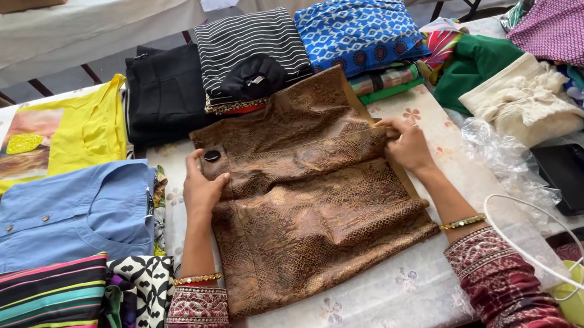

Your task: The person folds a brown patterned skirt on a table, smoothing the fabric and aligning the edges before placing it on a stack. They then pick up a cream-colored skirt with tassels, fold it neatly, and add it to the pile. Finally, they pick up a green garment to begin folding it.

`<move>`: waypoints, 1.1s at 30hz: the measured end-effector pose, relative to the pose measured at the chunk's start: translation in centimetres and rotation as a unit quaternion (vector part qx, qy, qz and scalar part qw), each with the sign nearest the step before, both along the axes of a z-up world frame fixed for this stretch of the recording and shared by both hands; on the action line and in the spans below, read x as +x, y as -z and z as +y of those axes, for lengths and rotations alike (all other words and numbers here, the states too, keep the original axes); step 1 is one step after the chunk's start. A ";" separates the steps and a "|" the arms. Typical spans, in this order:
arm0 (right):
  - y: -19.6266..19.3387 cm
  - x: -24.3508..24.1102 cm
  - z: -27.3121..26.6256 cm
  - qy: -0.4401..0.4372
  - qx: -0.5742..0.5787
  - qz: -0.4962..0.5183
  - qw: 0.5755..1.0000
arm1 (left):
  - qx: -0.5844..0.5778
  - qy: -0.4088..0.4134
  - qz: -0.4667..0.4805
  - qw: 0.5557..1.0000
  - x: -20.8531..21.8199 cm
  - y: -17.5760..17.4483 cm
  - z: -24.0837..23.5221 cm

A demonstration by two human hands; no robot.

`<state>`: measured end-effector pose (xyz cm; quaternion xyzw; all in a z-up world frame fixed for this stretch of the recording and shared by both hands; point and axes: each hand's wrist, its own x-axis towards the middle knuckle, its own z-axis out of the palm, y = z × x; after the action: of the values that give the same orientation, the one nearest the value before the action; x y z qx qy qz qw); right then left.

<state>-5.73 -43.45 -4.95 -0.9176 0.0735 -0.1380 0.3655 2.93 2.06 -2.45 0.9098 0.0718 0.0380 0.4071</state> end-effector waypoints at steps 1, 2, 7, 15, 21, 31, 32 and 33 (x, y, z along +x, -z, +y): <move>0.6 0.2 -0.6 0.008 -0.024 -0.010 1.000 | -0.024 0.014 -0.004 1.000 0.2 0.6 0.3; -0.2 0.1 -0.3 0.007 -0.025 -0.010 1.000 | -0.024 0.013 -0.003 1.000 0.1 0.6 0.4; -4.2 -1.1 1.7 -0.018 0.263 -0.264 0.928 | -0.069 -0.018 -0.200 0.977 -0.6 -0.4 -0.1; -3.9 -1.7 2.7 0.089 0.079 -0.073 0.990 | -0.026 -0.003 -0.057 0.998 -0.5 0.9 0.2; -3.3 -1.5 2.7 0.037 0.173 0.048 0.983 | -0.149 0.056 -0.081 0.984 1.7 3.9 0.9; -2.5 -1.3 1.4 -0.053 -0.150 -0.140 0.977 | 0.213 0.005 -0.162 0.964 -0.5 0.7 -0.3; -3.6 -1.9 1.8 -0.054 -0.151 -0.141 0.977 | 0.212 0.004 -0.162 0.964 -0.7 0.6 -0.5; -4.9 -2.4 2.1 -0.025 -0.142 -0.169 0.975 | 0.218 0.022 -0.197 0.956 -0.8 0.6 -0.9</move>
<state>-8.16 -41.31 -0.07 -0.9251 -0.0332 -0.2910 0.2417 2.14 1.17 -3.03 0.9523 -0.0402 0.2218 0.2059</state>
